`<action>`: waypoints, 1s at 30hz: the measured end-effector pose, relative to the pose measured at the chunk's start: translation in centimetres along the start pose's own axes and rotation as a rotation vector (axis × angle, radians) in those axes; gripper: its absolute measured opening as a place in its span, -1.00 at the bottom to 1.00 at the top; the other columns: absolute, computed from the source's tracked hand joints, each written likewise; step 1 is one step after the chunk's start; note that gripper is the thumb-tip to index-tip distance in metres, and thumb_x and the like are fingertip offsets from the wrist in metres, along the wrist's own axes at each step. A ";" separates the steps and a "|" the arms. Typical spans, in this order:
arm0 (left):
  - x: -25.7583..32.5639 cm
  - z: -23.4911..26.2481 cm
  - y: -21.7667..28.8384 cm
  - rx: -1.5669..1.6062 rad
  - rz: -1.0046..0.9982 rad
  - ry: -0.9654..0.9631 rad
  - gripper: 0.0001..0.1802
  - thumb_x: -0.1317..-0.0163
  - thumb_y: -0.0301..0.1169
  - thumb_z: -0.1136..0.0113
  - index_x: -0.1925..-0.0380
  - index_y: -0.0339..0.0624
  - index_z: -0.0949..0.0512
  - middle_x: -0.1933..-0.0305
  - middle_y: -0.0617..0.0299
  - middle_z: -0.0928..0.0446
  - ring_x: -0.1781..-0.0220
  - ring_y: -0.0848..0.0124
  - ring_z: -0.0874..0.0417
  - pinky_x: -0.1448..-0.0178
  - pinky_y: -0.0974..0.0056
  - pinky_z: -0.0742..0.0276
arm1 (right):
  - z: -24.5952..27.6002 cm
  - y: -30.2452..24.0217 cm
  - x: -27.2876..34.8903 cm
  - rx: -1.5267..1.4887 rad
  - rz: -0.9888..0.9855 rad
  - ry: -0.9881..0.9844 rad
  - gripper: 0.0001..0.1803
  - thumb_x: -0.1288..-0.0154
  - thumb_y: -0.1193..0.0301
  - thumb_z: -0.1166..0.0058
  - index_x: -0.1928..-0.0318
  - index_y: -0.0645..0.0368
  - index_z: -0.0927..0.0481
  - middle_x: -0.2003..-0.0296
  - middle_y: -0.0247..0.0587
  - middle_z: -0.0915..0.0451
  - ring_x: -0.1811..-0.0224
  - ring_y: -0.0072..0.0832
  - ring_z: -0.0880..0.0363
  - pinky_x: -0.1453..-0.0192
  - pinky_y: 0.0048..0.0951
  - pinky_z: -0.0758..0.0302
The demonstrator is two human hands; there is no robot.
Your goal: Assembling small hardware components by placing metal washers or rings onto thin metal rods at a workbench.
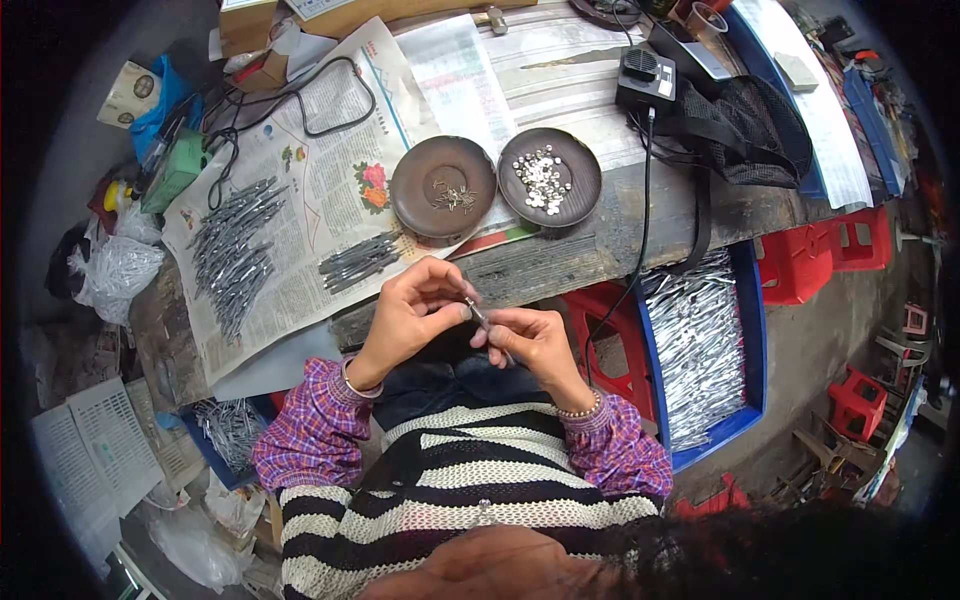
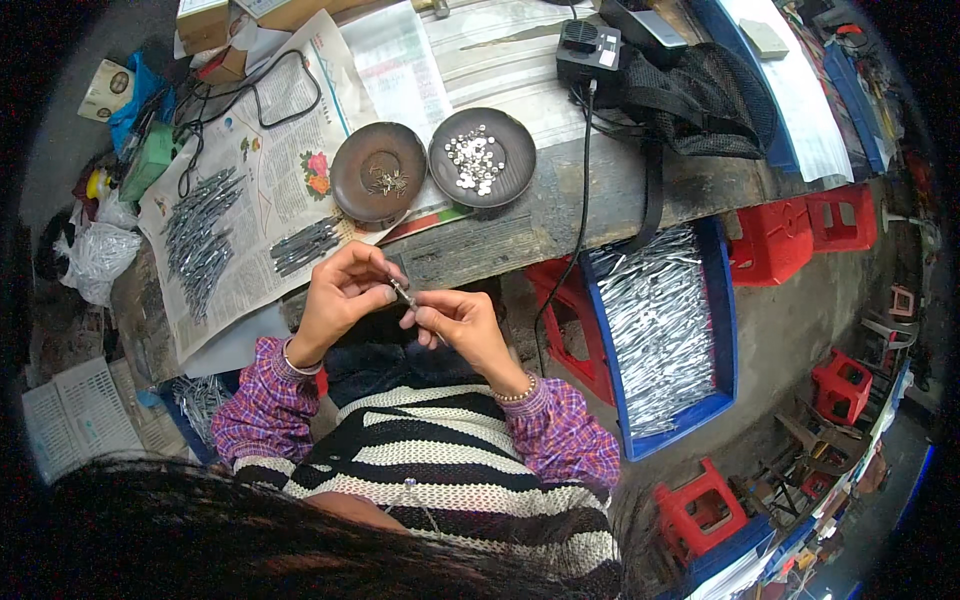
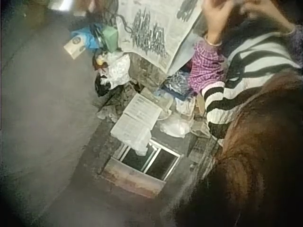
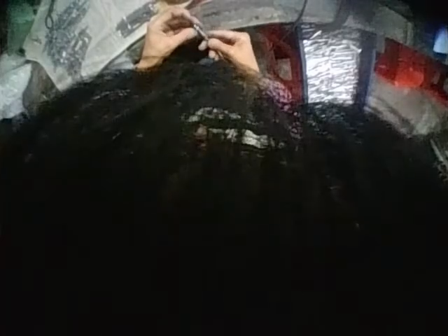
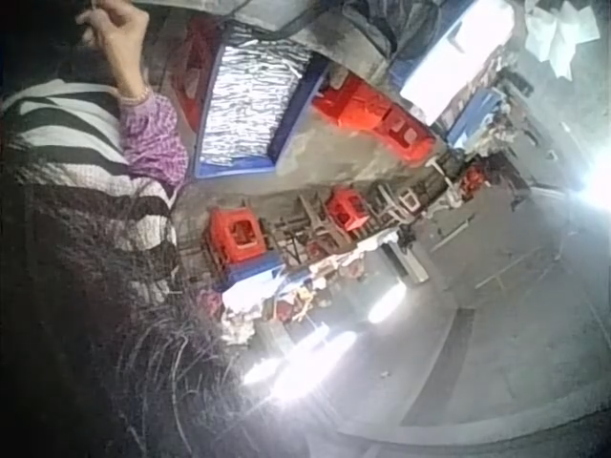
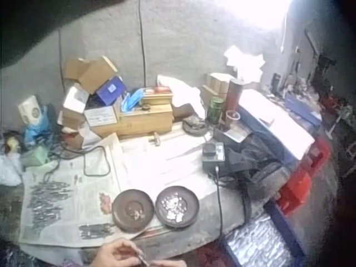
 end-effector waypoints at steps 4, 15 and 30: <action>0.3 -0.2 0.0 -0.025 -0.008 -0.051 -0.74 -0.10 -0.68 -0.18 0.20 -0.30 -0.41 0.22 0.22 -0.52 0.14 0.48 -0.61 0.03 0.39 -0.57 | -0.3 1.0 -0.1 -0.118 -0.033 -0.054 -0.76 -0.27 0.56 -0.05 0.07 0.40 -0.57 0.36 -0.07 -0.64 0.52 -0.59 -0.51 0.45 -0.62 -0.46; 0.7 0.1 -0.1 -0.064 -0.004 -0.014 -0.78 -0.09 -0.71 -0.16 0.26 -0.31 -0.40 0.24 0.14 -0.55 0.14 0.46 -0.62 0.05 0.39 -0.60 | -0.3 0.9 -0.1 -0.067 -0.027 -0.041 -0.77 -0.26 0.55 -0.07 0.09 0.41 -0.58 0.35 -0.05 -0.64 0.52 -0.58 -0.50 0.45 -0.61 -0.46; 0.7 0.1 -0.2 -0.055 0.003 -0.008 -0.78 -0.09 -0.72 -0.15 0.28 -0.32 -0.39 0.24 0.13 -0.56 0.13 0.44 -0.63 0.06 0.38 -0.60 | -0.2 0.8 0.1 -0.029 -0.041 -0.018 -0.77 -0.25 0.55 -0.08 0.11 0.40 -0.60 0.36 -0.08 -0.65 0.53 -0.62 -0.50 0.46 -0.64 -0.45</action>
Point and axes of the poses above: each hand's wrist, its own x-axis away from the middle knuckle, its own z-axis out of the back of the hand, y = z × x, the point moved 9 cm from there along -x, towards the middle knuckle
